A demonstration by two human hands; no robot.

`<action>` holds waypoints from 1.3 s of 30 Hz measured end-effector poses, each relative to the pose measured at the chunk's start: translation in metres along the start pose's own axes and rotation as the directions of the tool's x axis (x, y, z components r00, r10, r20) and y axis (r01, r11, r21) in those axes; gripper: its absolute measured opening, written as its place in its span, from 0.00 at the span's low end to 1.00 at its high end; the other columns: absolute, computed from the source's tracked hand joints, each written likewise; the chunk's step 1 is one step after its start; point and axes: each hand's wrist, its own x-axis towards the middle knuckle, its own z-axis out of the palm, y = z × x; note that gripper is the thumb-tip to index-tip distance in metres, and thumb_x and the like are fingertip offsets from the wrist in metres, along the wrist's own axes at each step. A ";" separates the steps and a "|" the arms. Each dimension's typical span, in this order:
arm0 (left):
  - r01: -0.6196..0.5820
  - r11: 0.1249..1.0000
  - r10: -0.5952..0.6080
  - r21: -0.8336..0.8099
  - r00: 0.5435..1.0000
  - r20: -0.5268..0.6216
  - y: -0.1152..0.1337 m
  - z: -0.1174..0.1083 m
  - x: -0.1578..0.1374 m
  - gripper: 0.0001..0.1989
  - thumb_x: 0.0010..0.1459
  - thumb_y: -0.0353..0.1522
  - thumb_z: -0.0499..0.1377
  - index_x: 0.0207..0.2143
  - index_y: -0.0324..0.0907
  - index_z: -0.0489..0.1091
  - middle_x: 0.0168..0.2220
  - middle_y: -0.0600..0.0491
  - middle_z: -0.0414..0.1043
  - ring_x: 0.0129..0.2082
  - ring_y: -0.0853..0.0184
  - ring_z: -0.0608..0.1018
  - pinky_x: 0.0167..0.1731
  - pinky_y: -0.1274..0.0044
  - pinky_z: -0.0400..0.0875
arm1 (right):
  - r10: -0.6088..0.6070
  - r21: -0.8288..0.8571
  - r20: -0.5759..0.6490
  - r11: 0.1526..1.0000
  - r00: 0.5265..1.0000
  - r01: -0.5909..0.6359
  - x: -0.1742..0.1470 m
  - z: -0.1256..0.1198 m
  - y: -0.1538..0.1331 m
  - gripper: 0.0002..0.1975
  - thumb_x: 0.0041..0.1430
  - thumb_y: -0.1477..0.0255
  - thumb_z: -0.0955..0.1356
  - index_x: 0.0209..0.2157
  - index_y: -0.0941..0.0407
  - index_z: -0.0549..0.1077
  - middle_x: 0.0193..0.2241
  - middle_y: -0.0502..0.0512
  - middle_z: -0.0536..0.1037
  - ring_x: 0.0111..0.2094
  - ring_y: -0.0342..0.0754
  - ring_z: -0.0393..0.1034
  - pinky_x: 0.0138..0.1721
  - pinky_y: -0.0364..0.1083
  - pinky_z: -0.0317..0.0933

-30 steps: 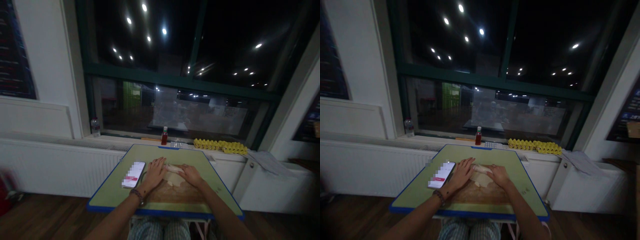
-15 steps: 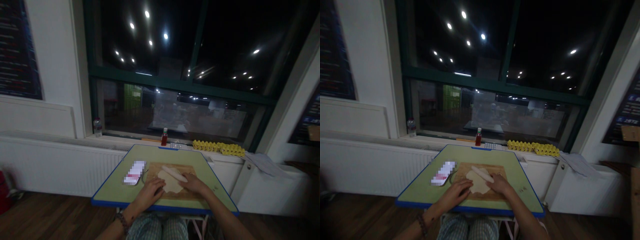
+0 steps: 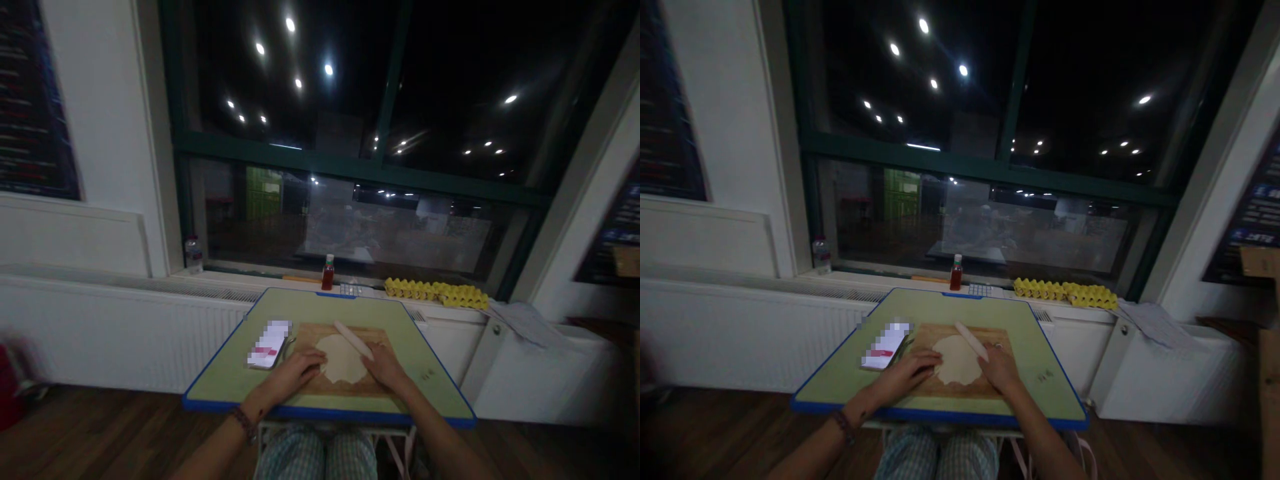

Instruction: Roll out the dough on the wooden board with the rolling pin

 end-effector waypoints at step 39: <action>-0.129 0.961 0.117 0.246 0.991 0.060 0.030 -0.030 -0.004 0.16 0.68 0.40 0.50 0.51 0.48 0.72 0.47 0.53 0.77 0.48 0.64 0.75 0.50 0.72 0.63 | -0.280 -0.163 -0.060 0.950 0.958 0.267 -0.039 -0.013 -0.083 0.23 0.64 0.75 0.60 0.59 0.52 0.67 0.53 0.58 0.74 0.55 0.53 0.65 0.55 0.50 0.60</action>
